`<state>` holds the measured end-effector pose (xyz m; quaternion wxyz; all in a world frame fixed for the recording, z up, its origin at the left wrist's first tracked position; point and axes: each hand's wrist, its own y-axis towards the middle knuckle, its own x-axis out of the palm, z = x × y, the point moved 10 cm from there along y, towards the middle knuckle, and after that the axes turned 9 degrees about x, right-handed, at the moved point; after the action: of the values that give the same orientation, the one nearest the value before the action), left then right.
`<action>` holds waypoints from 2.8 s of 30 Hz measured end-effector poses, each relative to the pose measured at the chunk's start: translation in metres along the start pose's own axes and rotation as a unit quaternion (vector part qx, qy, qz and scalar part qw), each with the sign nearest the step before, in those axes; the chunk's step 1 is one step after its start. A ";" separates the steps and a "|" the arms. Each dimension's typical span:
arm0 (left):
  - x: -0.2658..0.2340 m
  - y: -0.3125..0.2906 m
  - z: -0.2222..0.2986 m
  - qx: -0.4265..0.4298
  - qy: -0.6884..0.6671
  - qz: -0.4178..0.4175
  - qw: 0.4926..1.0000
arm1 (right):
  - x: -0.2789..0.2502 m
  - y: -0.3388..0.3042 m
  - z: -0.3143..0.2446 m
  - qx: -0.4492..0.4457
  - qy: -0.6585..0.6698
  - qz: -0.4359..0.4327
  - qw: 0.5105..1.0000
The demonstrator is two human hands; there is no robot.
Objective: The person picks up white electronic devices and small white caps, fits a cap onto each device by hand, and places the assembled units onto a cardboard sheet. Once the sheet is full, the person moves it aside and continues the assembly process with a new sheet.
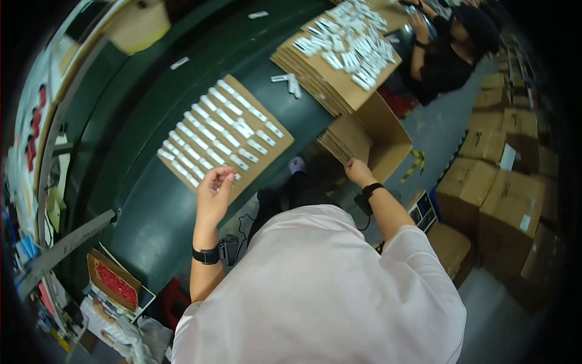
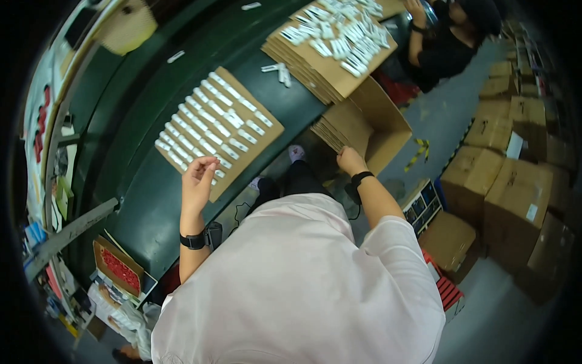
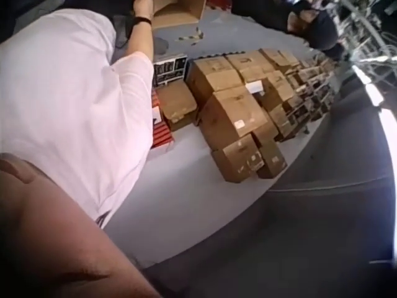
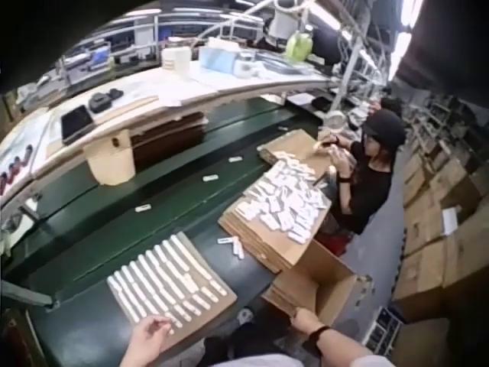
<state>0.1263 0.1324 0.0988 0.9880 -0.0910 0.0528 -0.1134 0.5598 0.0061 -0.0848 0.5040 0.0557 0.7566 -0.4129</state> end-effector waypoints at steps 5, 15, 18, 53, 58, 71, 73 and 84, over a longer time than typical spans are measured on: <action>0.058 0.003 -0.006 -0.020 0.034 -0.021 0.999 | 0.002 0.030 0.079 0.021 0.008 0.037 0.999; 0.163 -0.022 -0.044 -0.136 0.159 -0.086 0.974 | 0.076 0.159 0.097 0.063 0.031 -0.132 0.989; 0.175 -0.025 -0.054 -0.166 0.176 -0.087 0.966 | 0.111 0.186 0.109 0.083 0.050 -0.163 0.982; 0.039 -0.072 -0.030 -0.018 0.096 -0.074 0.992 | -0.319 -0.231 -0.070 -0.227 -0.018 0.080 0.970; 0.014 -0.082 -0.048 0.023 0.094 -0.028 0.995 | -0.318 -0.243 -0.125 -0.299 0.225 -0.015 0.927; -0.105 -0.067 -0.135 -0.058 0.006 0.320 0.946 | -0.063 -0.023 -0.265 -0.278 0.162 -0.082 0.943; -0.128 -0.077 -0.167 -0.054 0.147 0.354 0.922 | -0.035 -0.021 -0.288 -0.280 0.188 -0.124 0.933; -0.146 -0.037 -0.161 -0.175 0.175 0.360 0.900 | 0.004 0.052 -0.320 -0.312 0.190 -0.142 0.920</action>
<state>-0.0427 0.1044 -0.0394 0.9044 -0.2158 0.2733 0.2465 0.3550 0.2565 -0.0693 0.2786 -0.1349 0.9286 -0.2048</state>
